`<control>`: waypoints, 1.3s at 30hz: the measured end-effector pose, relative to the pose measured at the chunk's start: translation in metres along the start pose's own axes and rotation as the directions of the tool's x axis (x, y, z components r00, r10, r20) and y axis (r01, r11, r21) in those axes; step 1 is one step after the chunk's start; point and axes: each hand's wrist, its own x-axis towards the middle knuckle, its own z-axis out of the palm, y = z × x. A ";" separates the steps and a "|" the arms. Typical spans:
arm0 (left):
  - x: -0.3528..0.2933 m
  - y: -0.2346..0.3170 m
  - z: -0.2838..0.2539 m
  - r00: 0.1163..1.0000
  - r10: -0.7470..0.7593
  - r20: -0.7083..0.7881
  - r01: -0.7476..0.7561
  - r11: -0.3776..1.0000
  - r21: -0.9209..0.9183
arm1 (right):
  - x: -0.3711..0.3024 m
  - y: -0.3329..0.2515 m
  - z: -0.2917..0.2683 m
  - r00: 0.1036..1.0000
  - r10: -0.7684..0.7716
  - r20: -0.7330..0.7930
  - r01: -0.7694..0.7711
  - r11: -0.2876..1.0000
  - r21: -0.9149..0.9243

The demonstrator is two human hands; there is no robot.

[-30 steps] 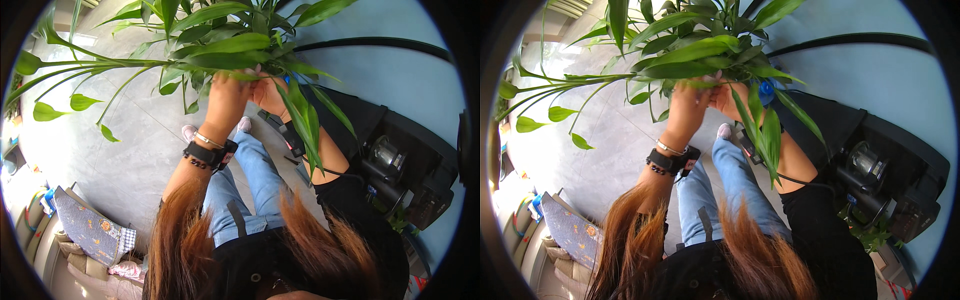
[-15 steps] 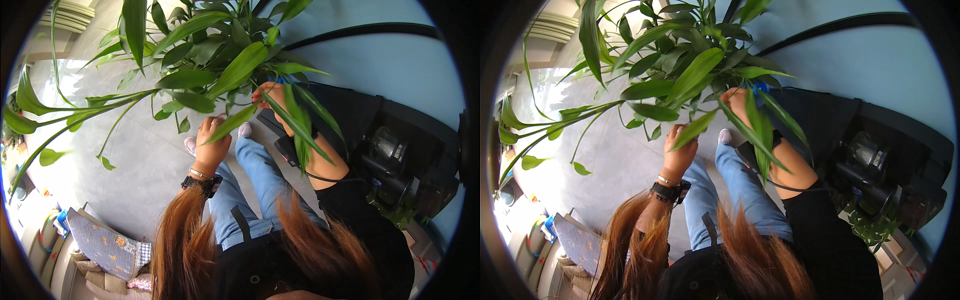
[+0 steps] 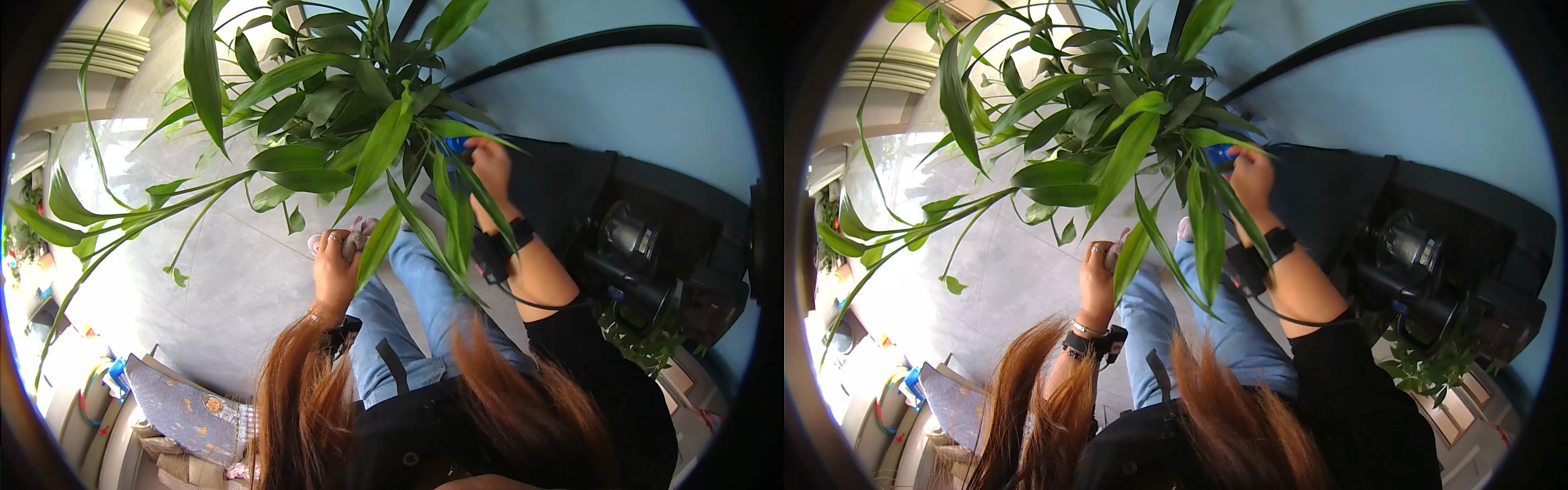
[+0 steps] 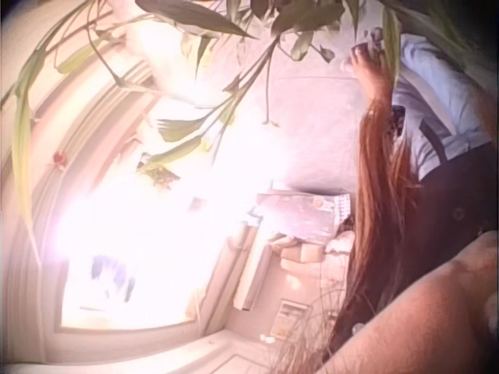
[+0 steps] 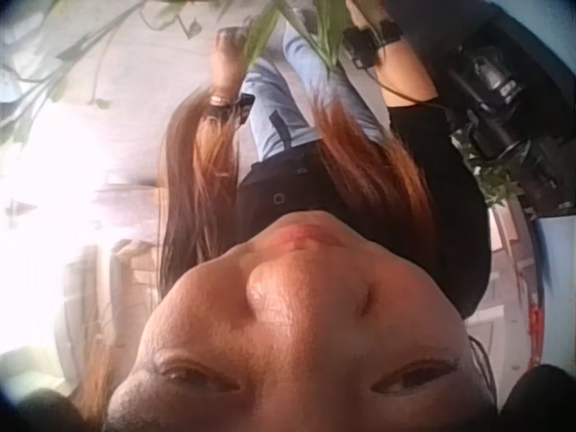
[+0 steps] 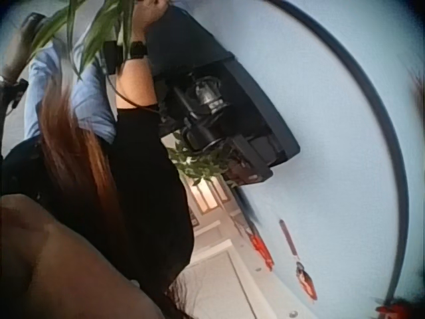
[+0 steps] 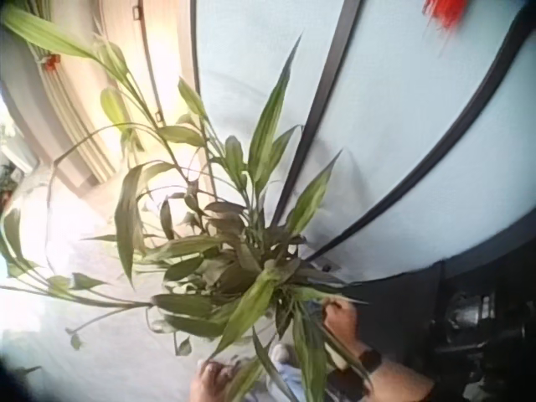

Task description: The person wipes the leaves of a potted plant using a small cloth, moving around the plant to reach different sides and angles. The hands repeatedly lift and wipe individual leaves, focusing on the upper and middle sections of the plant.

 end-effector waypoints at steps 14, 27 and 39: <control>0.001 -0.047 0.022 0.997 -0.004 0.076 0.006 0.999 -0.034 | 0.012 0.056 0.112 0.906 0.101 0.412 -0.269 0.888 0.374; 0.009 -0.016 0.032 0.996 -0.081 0.046 0.086 0.991 -0.100 | 0.037 0.050 0.105 0.891 0.016 0.454 -0.209 0.902 0.379; 0.029 -0.025 0.048 0.999 0.014 0.043 -0.007 0.986 -0.165 | -0.019 0.087 0.072 0.772 -0.523 0.361 0.625 0.730 -0.278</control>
